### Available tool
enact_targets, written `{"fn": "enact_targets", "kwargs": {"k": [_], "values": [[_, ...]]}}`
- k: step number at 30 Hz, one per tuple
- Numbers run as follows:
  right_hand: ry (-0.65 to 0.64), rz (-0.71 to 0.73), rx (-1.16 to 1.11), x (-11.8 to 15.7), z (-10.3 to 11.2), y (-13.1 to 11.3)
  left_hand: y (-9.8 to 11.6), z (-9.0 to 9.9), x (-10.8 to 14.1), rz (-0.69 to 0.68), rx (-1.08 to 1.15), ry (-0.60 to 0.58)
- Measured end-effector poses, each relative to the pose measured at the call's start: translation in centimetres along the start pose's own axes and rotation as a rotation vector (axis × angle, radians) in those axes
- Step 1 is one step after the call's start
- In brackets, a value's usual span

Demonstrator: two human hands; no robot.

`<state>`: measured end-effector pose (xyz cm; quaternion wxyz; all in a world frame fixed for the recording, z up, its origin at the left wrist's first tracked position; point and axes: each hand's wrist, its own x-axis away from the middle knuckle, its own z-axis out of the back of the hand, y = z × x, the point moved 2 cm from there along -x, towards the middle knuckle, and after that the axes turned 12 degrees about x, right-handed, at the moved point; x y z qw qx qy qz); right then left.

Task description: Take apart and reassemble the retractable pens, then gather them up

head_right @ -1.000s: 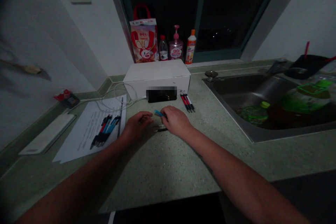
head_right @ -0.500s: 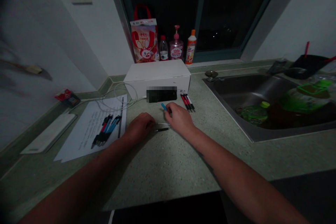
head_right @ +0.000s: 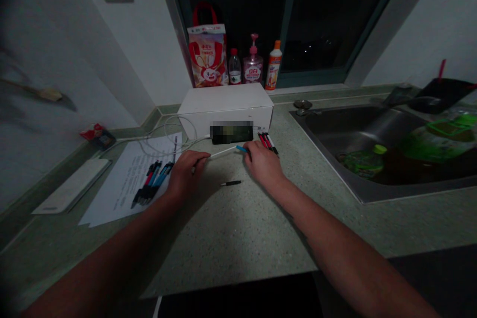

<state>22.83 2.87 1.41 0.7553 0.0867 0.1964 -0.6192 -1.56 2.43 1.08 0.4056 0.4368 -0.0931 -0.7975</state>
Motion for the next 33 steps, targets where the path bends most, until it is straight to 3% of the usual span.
{"fn": "enact_targets", "kwargs": {"k": [12,17,27,30,33], "values": [[-0.097,0.157,0.113,-0.2,0.7,-1.1,0.7,0.4,-0.1,-0.054,-0.108,-0.05],[-0.127,0.179,0.149,-0.2,1.0,-1.5,1.2,0.7,-0.1,-0.006,-0.195,-0.09],[-0.188,0.352,0.03,0.6,0.9,-2.9,1.3,-0.7,0.4,-0.042,-0.031,-0.161],[-0.182,0.335,-0.011,0.8,0.7,-2.8,1.5,-0.7,0.5,-0.025,-0.017,-0.101],[-0.16,0.212,-0.013,0.7,0.6,-2.6,2.1,-0.5,0.6,-0.004,-0.038,0.071]]}}
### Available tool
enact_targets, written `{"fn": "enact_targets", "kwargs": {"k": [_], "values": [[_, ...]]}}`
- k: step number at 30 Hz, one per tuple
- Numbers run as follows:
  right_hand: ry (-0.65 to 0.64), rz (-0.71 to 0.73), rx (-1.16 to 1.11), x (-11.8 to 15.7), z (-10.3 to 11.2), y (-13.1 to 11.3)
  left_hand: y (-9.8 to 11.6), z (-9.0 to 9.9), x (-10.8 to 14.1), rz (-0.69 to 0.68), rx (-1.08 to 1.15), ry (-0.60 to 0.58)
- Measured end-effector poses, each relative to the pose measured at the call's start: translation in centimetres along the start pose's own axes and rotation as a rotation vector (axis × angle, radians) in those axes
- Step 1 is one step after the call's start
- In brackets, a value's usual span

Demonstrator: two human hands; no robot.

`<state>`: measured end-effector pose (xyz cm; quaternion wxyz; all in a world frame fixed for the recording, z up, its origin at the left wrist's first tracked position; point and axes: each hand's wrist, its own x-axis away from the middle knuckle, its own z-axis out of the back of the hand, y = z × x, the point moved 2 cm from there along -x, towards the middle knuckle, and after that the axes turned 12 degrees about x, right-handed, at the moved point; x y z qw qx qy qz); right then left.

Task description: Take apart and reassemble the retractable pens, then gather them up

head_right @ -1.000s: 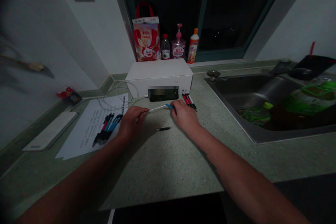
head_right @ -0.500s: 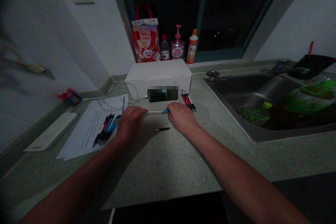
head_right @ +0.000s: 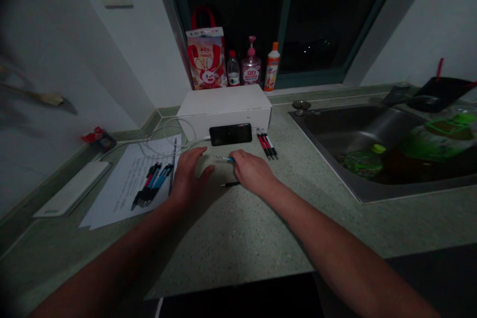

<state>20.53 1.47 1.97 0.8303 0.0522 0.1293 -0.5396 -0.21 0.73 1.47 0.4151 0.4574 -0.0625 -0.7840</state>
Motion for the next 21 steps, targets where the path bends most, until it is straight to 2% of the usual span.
{"fn": "enact_targets", "kwargs": {"k": [2,4,7,10,13,17,19,21], "values": [[0.008,-0.106,0.007,-0.1,0.1,0.1,0.6,0.0,0.2,-0.011,-0.009,0.072],[0.011,-0.178,0.016,-0.1,0.3,0.2,1.2,-0.2,0.5,-0.052,0.011,0.039],[0.027,-0.216,0.024,-0.1,0.3,0.3,2.1,-1.3,0.8,-0.121,0.057,-0.202],[0.069,-0.207,0.002,0.0,0.1,0.5,2.2,-2.6,0.9,-0.112,0.04,-0.463],[0.098,-0.162,-0.024,0.1,-0.1,0.5,2.2,-3.3,0.9,-0.105,0.005,-0.588],[0.076,-0.129,-0.007,0.0,-0.3,0.6,2.3,-3.5,0.8,-0.115,0.011,-0.636],[0.058,-0.125,0.015,0.0,-0.3,0.8,2.1,-3.1,0.7,-0.055,0.025,-0.582],[0.052,-0.118,0.034,0.0,-0.2,1.1,1.5,-2.4,0.4,0.038,0.05,-0.457]]}}
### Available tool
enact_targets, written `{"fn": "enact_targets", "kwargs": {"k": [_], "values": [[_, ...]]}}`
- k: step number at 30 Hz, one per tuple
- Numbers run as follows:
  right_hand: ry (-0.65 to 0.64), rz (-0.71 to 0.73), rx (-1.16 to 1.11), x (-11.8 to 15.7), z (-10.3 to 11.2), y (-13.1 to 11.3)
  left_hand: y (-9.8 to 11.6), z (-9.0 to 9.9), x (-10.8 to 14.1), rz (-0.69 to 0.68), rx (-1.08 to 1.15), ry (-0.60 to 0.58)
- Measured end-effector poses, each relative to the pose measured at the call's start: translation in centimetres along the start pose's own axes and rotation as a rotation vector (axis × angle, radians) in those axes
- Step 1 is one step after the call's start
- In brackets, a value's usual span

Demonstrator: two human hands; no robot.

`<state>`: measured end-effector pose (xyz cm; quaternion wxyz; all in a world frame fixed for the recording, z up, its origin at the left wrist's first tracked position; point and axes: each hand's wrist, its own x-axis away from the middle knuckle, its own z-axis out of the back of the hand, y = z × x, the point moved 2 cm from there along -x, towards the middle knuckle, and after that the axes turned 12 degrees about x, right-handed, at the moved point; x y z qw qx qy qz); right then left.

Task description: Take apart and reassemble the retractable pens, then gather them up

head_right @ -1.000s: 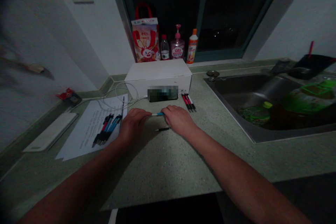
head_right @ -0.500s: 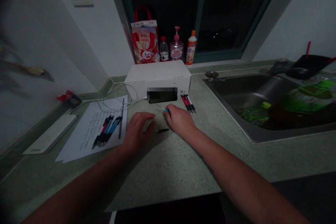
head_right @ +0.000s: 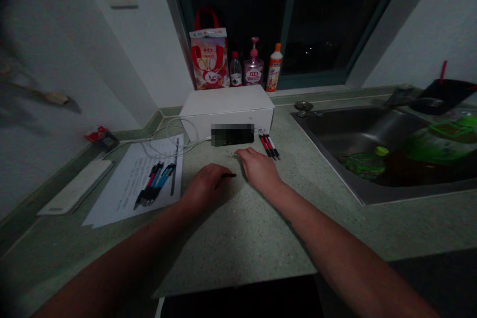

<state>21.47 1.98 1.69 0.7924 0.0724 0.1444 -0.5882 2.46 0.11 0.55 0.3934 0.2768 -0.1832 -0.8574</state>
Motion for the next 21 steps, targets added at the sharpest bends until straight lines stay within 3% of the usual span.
{"fn": "enact_targets", "kwargs": {"k": [3,6,21], "values": [[0.012,0.025,-0.003,0.0,0.2,0.2,-1.1,1.2,0.1,0.086,0.064,0.187],[0.013,0.047,-0.02,0.0,0.4,0.1,-1.9,2.0,0.2,0.122,0.082,0.263],[-0.064,0.162,-0.008,0.2,0.8,-1.0,-2.1,1.6,0.1,0.09,0.049,0.172]]}}
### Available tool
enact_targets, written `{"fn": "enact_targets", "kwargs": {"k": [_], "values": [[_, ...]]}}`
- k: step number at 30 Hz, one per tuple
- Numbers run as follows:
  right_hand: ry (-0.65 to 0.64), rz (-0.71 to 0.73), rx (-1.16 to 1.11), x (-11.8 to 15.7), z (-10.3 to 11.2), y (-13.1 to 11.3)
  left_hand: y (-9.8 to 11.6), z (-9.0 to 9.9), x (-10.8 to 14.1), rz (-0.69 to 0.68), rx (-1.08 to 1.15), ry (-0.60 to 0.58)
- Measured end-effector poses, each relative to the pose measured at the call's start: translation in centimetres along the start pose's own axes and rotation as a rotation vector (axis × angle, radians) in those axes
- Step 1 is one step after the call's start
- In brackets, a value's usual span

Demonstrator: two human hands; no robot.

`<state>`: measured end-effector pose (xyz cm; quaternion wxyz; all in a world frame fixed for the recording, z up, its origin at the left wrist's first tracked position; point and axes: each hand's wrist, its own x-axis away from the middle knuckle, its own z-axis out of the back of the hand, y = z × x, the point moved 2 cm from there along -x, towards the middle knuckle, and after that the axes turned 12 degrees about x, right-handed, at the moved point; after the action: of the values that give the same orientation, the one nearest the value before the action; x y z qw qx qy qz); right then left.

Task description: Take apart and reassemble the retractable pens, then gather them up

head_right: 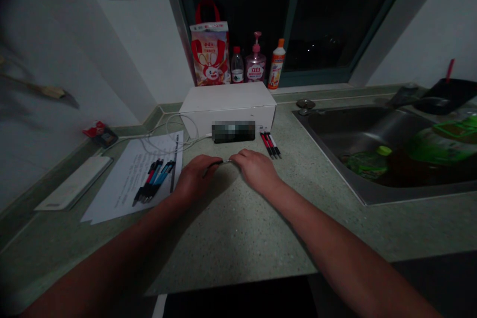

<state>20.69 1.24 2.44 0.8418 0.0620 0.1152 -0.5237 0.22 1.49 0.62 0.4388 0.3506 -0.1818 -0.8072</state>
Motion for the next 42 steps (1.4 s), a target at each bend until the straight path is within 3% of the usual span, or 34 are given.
{"fn": "enact_targets", "kwargs": {"k": [3,6,9,15,23,36,42], "values": [[-0.003,0.062,-0.038,0.0,-0.2,-0.3,0.1,-0.2,0.1,-0.061,0.042,-0.036],[0.035,-0.008,-0.102,0.0,-0.4,-0.1,0.0,-0.2,0.1,-0.107,0.097,-0.011],[0.034,-0.079,-0.137,0.0,-0.6,0.2,-0.2,-0.4,0.2,-0.08,0.124,0.024],[0.009,0.035,-0.161,0.0,-0.9,-0.3,-0.7,-0.7,0.3,0.038,0.146,0.046],[-0.014,0.04,-0.186,-0.1,-1.0,-0.5,-0.6,-0.6,0.2,0.032,0.201,0.067],[-0.075,-0.05,-0.27,0.1,-1.1,-0.8,-0.9,-0.8,0.3,-0.133,0.318,0.127],[-0.089,0.034,-0.265,0.0,-1.1,-0.9,-0.4,-0.3,0.2,-0.26,0.346,0.136]]}}
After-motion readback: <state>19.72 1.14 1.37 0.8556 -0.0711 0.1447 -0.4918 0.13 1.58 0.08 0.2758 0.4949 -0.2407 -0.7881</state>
